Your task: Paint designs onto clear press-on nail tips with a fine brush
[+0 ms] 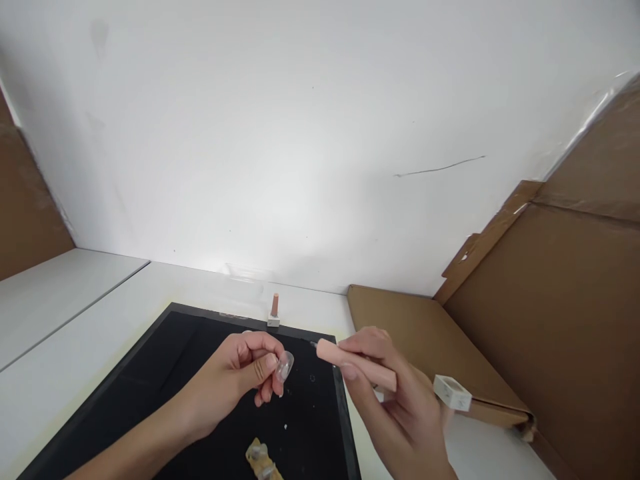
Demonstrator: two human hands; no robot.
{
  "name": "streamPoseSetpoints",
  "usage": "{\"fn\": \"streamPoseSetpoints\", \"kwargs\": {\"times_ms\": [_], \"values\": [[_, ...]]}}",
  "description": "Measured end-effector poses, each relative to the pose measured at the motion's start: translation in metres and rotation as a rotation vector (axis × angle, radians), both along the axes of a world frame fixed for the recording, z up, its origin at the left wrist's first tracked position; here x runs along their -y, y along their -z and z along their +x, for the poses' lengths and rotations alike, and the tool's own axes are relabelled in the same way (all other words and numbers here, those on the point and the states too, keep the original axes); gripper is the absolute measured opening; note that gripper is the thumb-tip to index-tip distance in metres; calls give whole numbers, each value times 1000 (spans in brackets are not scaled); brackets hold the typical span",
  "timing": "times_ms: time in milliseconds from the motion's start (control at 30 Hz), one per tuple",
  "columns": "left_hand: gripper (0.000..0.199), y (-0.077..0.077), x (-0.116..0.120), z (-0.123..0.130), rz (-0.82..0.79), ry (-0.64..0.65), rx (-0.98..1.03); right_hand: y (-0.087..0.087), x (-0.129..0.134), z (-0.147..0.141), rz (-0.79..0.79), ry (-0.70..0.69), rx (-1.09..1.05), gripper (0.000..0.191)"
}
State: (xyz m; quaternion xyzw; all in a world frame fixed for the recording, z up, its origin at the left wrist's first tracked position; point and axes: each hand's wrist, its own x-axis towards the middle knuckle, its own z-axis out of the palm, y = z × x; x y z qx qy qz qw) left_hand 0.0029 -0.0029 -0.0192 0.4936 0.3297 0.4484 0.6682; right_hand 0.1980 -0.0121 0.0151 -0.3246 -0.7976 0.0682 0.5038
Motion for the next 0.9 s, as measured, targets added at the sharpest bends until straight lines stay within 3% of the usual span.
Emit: {"fn": "streamPoseSetpoints", "kwargs": {"times_ms": [167, 400, 600, 800, 900], "values": [[36, 0, -3, 0, -19, 2, 16, -3, 2, -4, -14, -179, 25, 4], [36, 2, -2, 0, -14, 30, -3, 1, 0, -3, 26, 13, 30, 7], [36, 3, -5, 0, 12, 17, -11, -5, 2, -4, -6, -181, 73, 6], [38, 4, -3, 0, 53, 16, -50, -5, 1, -3, 76, -8, 73, 9], [39, 5, -3, 0, 74, 13, -65, -6, 3, -3, 87, -86, 92, 8]]}}
